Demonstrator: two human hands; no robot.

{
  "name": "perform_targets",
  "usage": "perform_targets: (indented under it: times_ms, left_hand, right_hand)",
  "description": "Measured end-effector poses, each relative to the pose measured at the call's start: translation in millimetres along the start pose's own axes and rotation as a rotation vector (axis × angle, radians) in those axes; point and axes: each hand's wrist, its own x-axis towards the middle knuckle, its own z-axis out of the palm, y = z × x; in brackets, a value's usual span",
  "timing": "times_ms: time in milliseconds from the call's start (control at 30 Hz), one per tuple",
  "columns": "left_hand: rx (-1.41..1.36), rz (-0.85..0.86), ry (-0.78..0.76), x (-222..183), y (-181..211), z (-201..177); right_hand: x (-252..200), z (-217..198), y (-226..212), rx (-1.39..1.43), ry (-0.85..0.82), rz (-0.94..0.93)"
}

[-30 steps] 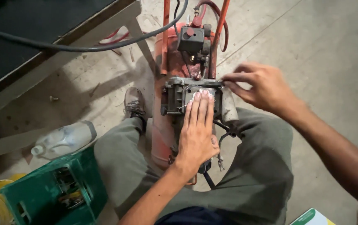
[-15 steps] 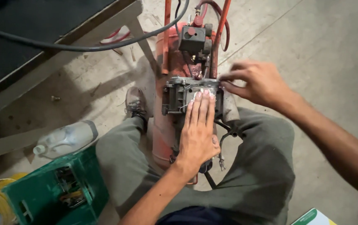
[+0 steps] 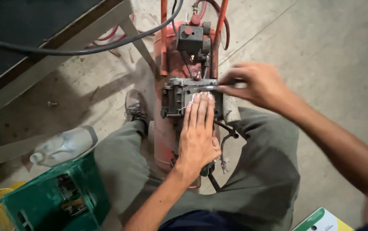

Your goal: Cleaning the cylinder head and piston area of an air compressor using a brush, cloth, and screwdriver.

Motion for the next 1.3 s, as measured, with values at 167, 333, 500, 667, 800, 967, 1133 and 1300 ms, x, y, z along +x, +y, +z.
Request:
perform_targets:
  times_ms: [167,333,500,667,800,967,1133,1300]
  left_hand:
    - [0.146,-0.021,-0.241,-2.8,0.3,-5.4]
    - [0.005,0.003,-0.009,-1.4,-0.3,-0.5]
    - [0.021,-0.028,-0.003,-2.7,4.3,3.3]
    - [0.046,-0.019,-0.061,-1.9,6.7,-9.3]
    - [0.010,-0.022,-0.152,5.3,-5.4,-14.0]
    - [-0.196,0.044,-0.381,22.8,-49.6,-40.0]
    - [0.085,0.354,-0.261,63.8,-78.7,-3.0]
    - [-0.008,0.378,-0.341,95.4,-94.8,19.6]
  right_hand:
    - [-56.9,-27.1,30.9,0.022,-0.237,0.435]
    - [-58.9,2.4,21.9,0.433,0.048,0.214]
    - [-0.2,11.9,11.3,0.240,-0.020,-0.040]
    - [55.9,24.8,-23.1,0.053,-0.090,-0.243]
    - [75.3,44.4,-31.6,0.018,-0.028,-0.361]
    - [14.0,1.1,14.5,-0.120,0.008,-0.134]
    - [-97.0,27.2,1.6,0.000,0.244,0.051]
    - [-119.8,48.2,-36.3,-0.199,0.333,-0.060]
